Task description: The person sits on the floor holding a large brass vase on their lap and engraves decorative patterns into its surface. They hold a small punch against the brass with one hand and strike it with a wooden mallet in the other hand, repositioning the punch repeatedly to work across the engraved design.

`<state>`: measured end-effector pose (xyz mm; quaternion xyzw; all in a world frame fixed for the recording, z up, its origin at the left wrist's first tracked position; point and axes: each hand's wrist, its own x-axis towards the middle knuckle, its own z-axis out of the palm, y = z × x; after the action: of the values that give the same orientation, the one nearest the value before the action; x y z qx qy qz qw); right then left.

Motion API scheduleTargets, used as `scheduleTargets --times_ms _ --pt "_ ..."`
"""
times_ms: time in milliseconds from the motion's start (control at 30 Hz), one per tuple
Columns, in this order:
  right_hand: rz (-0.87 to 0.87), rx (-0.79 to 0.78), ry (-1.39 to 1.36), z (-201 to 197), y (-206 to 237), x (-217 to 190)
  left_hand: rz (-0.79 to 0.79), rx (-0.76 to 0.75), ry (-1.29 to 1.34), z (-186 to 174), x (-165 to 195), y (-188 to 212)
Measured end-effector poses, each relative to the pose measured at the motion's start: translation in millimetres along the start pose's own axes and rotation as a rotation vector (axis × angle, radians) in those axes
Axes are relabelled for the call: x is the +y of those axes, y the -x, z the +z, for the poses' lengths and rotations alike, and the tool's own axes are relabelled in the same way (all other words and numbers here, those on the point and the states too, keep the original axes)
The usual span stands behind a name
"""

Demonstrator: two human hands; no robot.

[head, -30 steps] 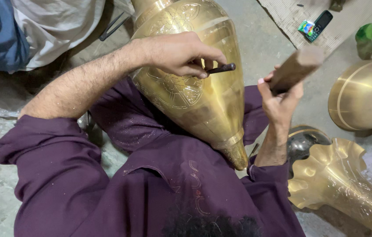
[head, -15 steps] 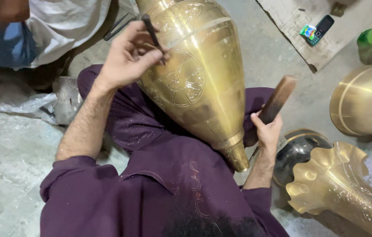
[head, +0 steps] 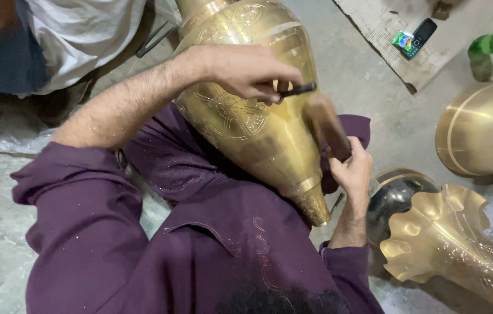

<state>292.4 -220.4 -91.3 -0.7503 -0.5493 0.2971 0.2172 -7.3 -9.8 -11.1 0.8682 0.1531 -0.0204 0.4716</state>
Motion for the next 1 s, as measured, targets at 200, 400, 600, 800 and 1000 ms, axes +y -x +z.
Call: scheduleTargets --times_ms 200,400,600,800,1000 --pt "-0.204 0.173 0.082 11.1 -12.3 4.2 0.076 -0.136 -0.069 -8.2 5.3 -5.0" --pt "-0.242 0.24 -0.51 17.8 -20.1 -3.5 0.107 -0.213 -0.07 -11.5 5.1 -12.0" --pt "-0.288 0.278 -0.517 20.5 -30.4 -9.0 0.073 -0.239 -0.064 -7.2 3.4 -14.9" --pt "-0.353 0.304 -0.304 19.9 -22.5 -10.9 0.131 -0.154 -0.068 -7.1 4.0 -11.7" --pt "-0.389 0.343 -0.116 14.8 -24.6 -13.5 0.094 -0.098 0.01 -7.4 4.8 -3.3"
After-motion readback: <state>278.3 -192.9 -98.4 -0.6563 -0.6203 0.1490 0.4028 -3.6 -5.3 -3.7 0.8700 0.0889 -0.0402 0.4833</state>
